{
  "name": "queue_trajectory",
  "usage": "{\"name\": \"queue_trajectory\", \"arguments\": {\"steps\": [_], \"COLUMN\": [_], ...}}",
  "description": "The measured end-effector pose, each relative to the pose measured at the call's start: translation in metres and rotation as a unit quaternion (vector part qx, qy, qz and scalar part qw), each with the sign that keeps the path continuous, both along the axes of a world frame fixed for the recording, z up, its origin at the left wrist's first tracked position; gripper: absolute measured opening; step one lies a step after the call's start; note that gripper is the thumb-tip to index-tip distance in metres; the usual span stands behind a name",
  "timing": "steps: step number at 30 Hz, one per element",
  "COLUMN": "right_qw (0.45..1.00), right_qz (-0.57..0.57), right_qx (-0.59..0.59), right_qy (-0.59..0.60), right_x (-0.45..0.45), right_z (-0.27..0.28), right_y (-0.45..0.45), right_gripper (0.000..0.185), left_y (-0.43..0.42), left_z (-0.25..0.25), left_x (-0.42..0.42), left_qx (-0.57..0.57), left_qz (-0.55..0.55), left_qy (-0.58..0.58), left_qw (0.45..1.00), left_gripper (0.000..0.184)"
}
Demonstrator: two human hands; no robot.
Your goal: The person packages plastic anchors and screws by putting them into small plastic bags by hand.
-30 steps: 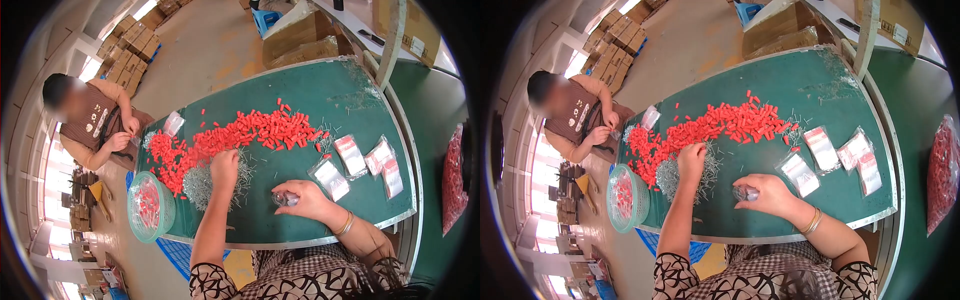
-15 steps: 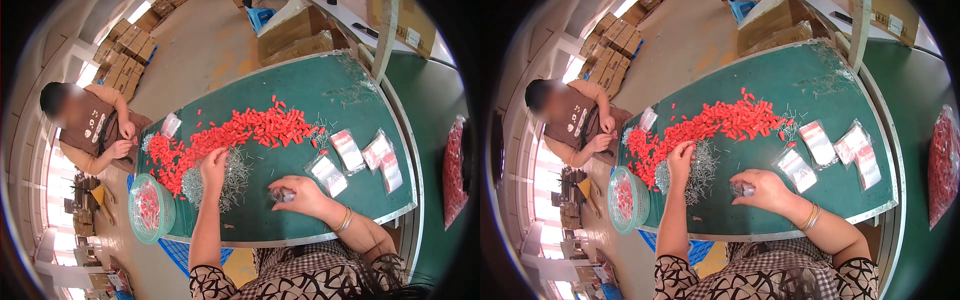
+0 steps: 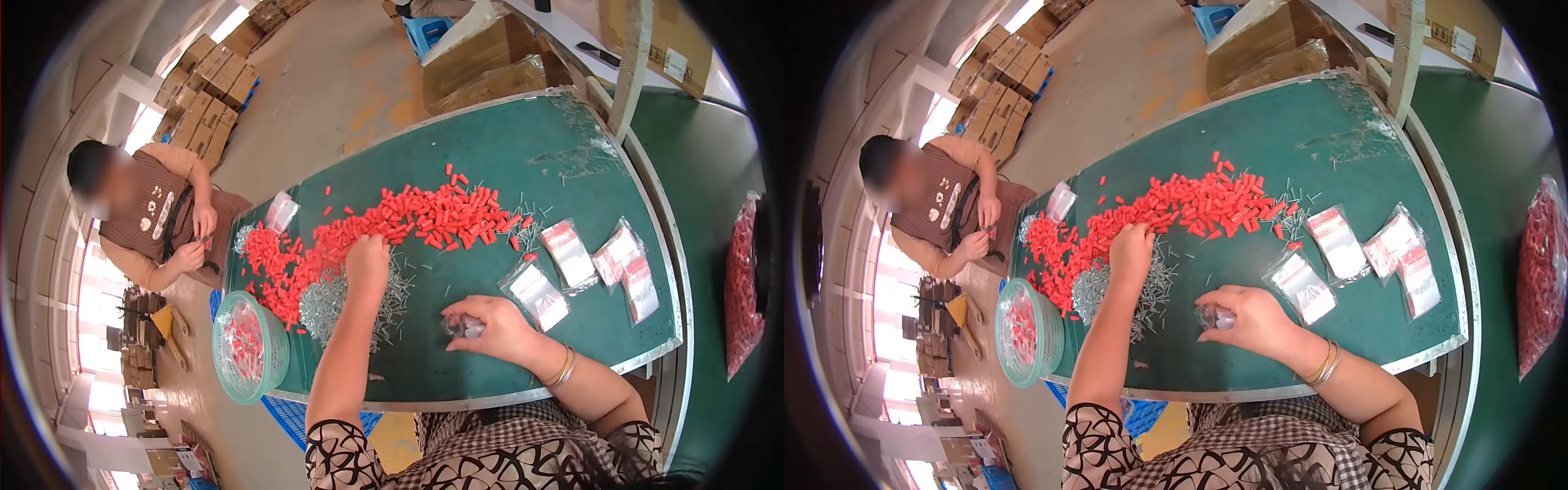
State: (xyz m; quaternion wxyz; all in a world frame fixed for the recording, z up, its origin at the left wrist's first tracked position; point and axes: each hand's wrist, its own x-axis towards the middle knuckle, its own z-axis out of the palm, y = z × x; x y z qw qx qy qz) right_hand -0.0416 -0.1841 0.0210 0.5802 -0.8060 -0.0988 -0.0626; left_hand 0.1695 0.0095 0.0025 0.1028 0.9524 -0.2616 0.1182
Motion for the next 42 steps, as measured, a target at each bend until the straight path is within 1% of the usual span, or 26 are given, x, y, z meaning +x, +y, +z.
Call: {"name": "queue_trajectory", "arguments": {"steps": [2,5,8,11,12,14,16,19,21,22,23,27,29,32,35,38,39,42], "right_qw": [1.0,1.0,0.999,0.998,0.997,0.995,0.994,0.993,0.995,0.994,0.993,0.992,0.993,0.994,0.995,0.996,0.996,0.999], "right_qz": [-0.008,-0.013,-0.02,-0.043,-0.052,-0.06,-0.065,-0.068,-0.071,-0.064,-0.059,-0.05,-0.055,-0.053,-0.05,-0.049,-0.048,-0.037], "right_qx": [-0.001,0.006,0.03,0.048,0.051,0.07,0.083,0.082,0.066,0.076,0.086,0.097,0.093,0.09,0.084,0.074,0.071,0.027], "right_qy": [-0.011,-0.009,0.004,0.015,0.018,0.028,0.038,0.043,0.032,0.042,0.052,0.062,0.037,0.02,0.008,-0.005,-0.009,-0.019], "right_x": [0.001,0.0,0.0,0.001,0.001,0.002,0.003,0.002,0.002,0.003,0.003,0.002,0.002,0.0,-0.001,-0.001,-0.002,-0.002], "right_z": [0.002,0.002,0.003,0.003,0.002,0.0,0.0,-0.001,-0.004,-0.003,-0.002,0.001,-0.003,0.0,0.004,0.006,0.006,0.002], "right_y": [-0.001,-0.002,-0.002,-0.004,-0.005,-0.005,-0.004,-0.001,-0.001,-0.001,-0.001,-0.002,-0.001,-0.001,-0.002,-0.002,-0.001,0.001], "right_gripper": [0.048,0.049,0.048,0.05,0.051,0.051,0.05,0.05,0.049,0.049,0.049,0.049,0.05,0.049,0.05,0.05,0.051,0.052], "left_y": [-0.006,-0.008,-0.008,-0.012,-0.014,-0.019,-0.021,-0.026,-0.024,-0.024,-0.021,-0.022,-0.024,-0.021,-0.012,0.001,-0.001,-0.006], "left_z": [-0.001,0.004,-0.001,0.015,0.027,0.056,0.071,0.086,0.085,0.085,0.079,0.086,0.087,0.083,0.075,0.048,0.046,0.024], "left_x": [0.0,0.011,0.016,-0.007,-0.023,-0.065,-0.106,-0.139,-0.143,-0.143,-0.141,-0.146,-0.148,-0.145,-0.132,-0.095,-0.088,-0.064], "left_qx": [0.02,0.027,0.051,-0.024,-0.09,-0.219,-0.267,-0.22,-0.208,-0.2,-0.217,-0.226,-0.219,-0.214,-0.271,-0.243,-0.213,-0.089], "left_qz": [0.037,0.057,0.027,0.009,-0.001,-0.014,-0.099,-0.174,-0.19,-0.201,-0.216,-0.207,-0.197,-0.182,-0.091,-0.058,-0.047,-0.135], "left_qy": [0.014,0.093,0.058,-0.01,0.061,0.203,0.231,0.248,0.226,0.215,0.176,0.21,0.242,0.25,0.176,0.102,0.121,0.056], "left_qw": [0.999,0.994,0.997,1.0,0.994,0.954,0.93,0.927,0.933,0.935,0.935,0.928,0.924,0.927,0.942,0.963,0.968,0.985], "left_gripper": [0.017,0.018,0.016,0.013,0.012,0.012,0.014,0.014,0.015,0.015,0.021,0.022,0.022,0.022,0.018,0.013,0.011,0.014]}}
